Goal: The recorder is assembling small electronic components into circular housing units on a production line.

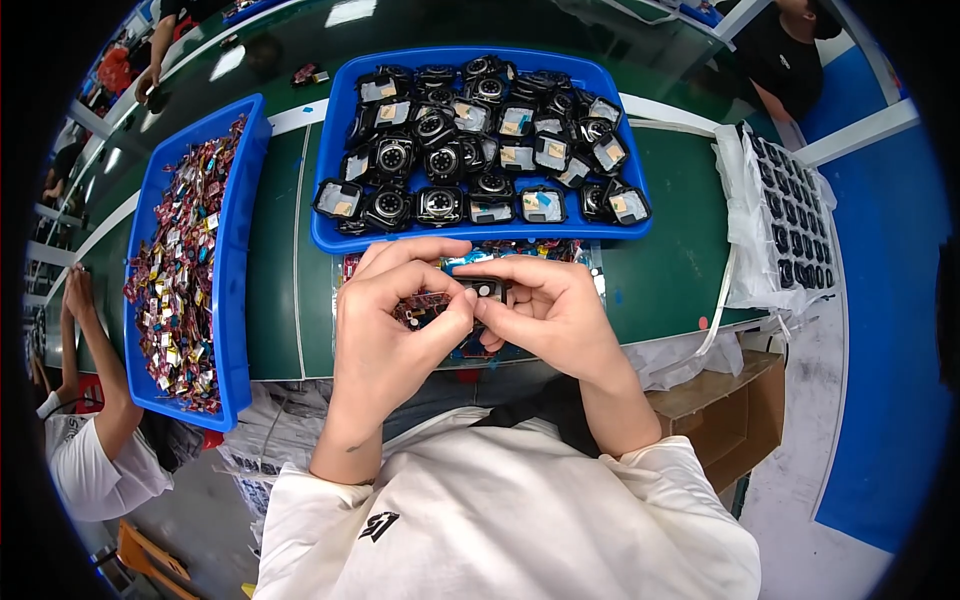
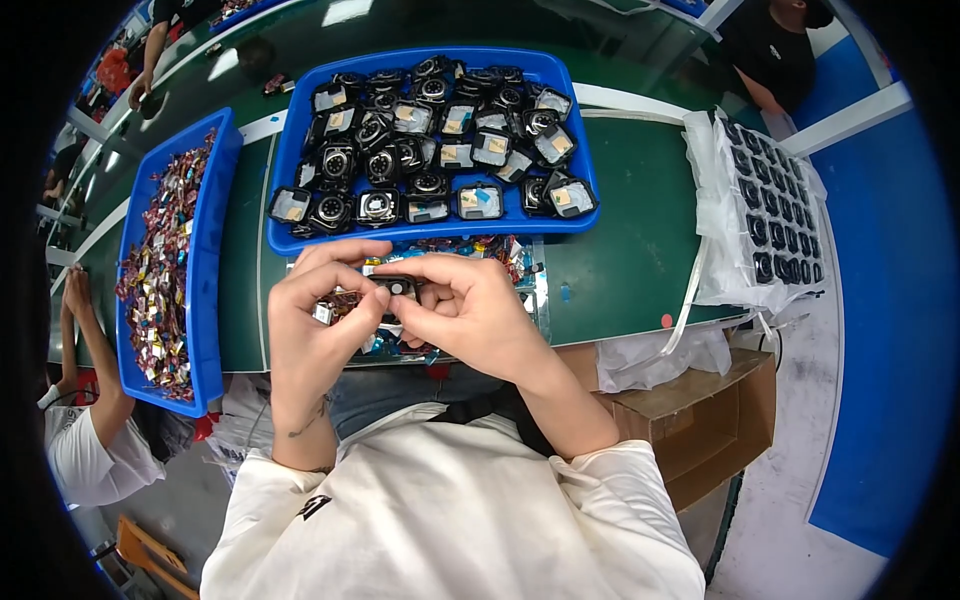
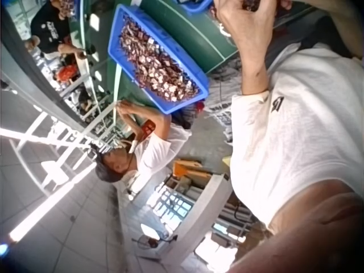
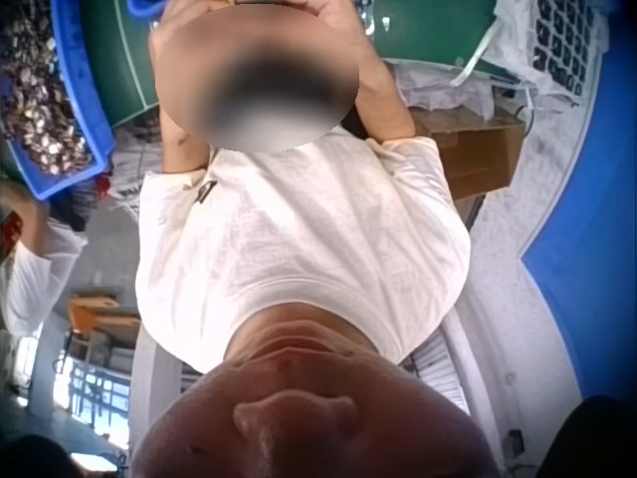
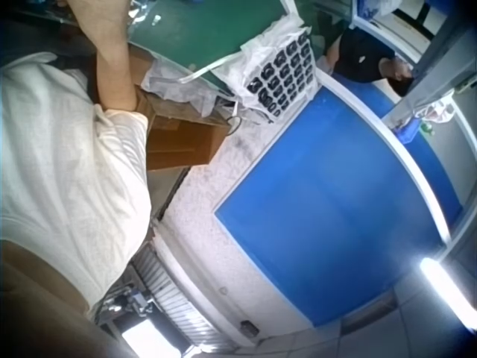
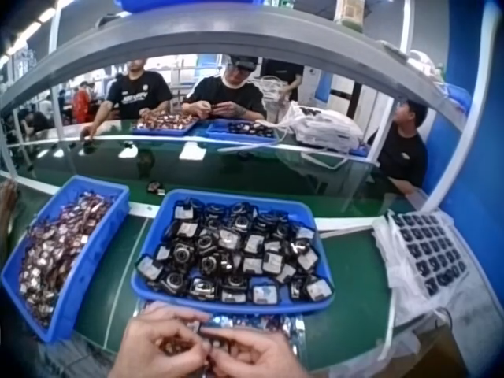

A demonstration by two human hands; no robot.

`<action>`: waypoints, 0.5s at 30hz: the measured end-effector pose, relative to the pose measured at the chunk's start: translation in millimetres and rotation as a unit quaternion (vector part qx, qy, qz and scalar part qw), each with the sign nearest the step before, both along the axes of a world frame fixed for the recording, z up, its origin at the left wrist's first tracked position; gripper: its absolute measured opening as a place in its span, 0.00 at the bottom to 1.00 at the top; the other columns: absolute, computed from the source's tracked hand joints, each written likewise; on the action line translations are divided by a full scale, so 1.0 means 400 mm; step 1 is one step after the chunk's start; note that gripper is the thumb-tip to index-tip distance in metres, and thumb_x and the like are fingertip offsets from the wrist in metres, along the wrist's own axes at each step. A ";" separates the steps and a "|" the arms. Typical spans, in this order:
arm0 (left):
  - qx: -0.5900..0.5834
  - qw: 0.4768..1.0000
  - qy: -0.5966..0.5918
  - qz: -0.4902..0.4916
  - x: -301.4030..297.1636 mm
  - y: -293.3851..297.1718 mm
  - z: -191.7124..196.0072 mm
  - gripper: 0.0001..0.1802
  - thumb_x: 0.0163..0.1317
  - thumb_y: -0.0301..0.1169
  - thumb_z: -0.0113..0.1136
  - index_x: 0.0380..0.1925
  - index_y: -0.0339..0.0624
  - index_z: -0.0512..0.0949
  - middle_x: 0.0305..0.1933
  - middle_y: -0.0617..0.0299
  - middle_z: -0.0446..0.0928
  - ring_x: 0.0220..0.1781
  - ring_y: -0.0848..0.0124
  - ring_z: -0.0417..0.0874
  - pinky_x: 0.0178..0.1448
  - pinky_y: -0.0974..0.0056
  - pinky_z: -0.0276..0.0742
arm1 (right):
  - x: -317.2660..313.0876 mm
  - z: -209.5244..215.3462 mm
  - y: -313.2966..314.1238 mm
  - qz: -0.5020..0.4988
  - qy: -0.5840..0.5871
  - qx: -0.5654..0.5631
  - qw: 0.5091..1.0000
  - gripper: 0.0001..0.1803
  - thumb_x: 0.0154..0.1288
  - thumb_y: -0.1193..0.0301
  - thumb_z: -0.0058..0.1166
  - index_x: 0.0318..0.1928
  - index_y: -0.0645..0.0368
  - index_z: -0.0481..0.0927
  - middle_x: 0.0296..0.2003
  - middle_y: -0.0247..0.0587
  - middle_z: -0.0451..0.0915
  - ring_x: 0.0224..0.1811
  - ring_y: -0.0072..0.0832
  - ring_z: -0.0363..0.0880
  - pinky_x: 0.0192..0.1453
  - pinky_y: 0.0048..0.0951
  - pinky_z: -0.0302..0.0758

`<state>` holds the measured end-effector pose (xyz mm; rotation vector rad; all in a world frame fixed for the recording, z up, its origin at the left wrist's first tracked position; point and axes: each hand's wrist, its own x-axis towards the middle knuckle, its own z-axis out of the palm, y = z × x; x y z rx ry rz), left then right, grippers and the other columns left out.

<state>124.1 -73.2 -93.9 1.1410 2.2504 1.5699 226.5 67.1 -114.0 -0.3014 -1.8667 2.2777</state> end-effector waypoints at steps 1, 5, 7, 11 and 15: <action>0.003 1.000 -0.010 -0.008 -0.004 -0.002 -0.003 0.03 0.46 0.25 0.65 0.23 0.38 0.83 0.44 0.56 0.83 0.46 0.64 0.79 0.52 0.62 0.71 | 0.000 0.002 0.000 0.001 0.000 0.000 1.000 0.16 0.62 0.81 0.55 0.51 0.68 0.78 0.27 0.35 0.80 0.25 0.15 0.79 0.29 0.16 0.75; 0.006 1.000 -0.015 -0.014 -0.008 -0.004 -0.007 0.04 0.46 0.25 0.65 0.24 0.38 0.83 0.44 0.55 0.83 0.46 0.64 0.79 0.52 0.62 0.71 | 0.000 0.004 0.001 0.011 -0.017 0.005 1.000 0.16 0.63 0.82 0.54 0.52 0.69 0.77 0.34 0.39 0.81 0.28 0.17 0.80 0.31 0.17 0.78; 0.004 1.000 -0.016 -0.011 -0.009 -0.003 -0.007 0.04 0.46 0.25 0.65 0.24 0.38 0.83 0.43 0.56 0.83 0.45 0.64 0.79 0.52 0.62 0.71 | 0.000 0.004 -0.001 0.016 -0.022 0.013 1.000 0.17 0.63 0.83 0.54 0.53 0.69 0.77 0.40 0.42 0.81 0.31 0.19 0.82 0.33 0.18 0.81; -0.002 1.000 0.009 0.009 -0.004 -0.002 -0.006 0.03 0.45 0.24 0.65 0.22 0.38 0.82 0.41 0.57 0.83 0.44 0.64 0.80 0.52 0.62 0.71 | -0.004 -0.002 -0.013 -0.003 0.011 0.042 0.999 0.15 0.63 0.80 0.55 0.51 0.69 0.78 0.31 0.38 0.80 0.28 0.15 0.79 0.29 0.15 0.74; 0.001 0.999 0.024 0.021 0.002 0.001 -0.010 0.02 0.45 0.24 0.66 0.21 0.38 0.82 0.41 0.57 0.83 0.43 0.65 0.80 0.50 0.63 0.72 | -0.002 -0.005 -0.011 -0.006 0.033 0.081 0.996 0.15 0.63 0.80 0.53 0.51 0.70 0.78 0.36 0.40 0.80 0.30 0.16 0.80 0.29 0.15 0.75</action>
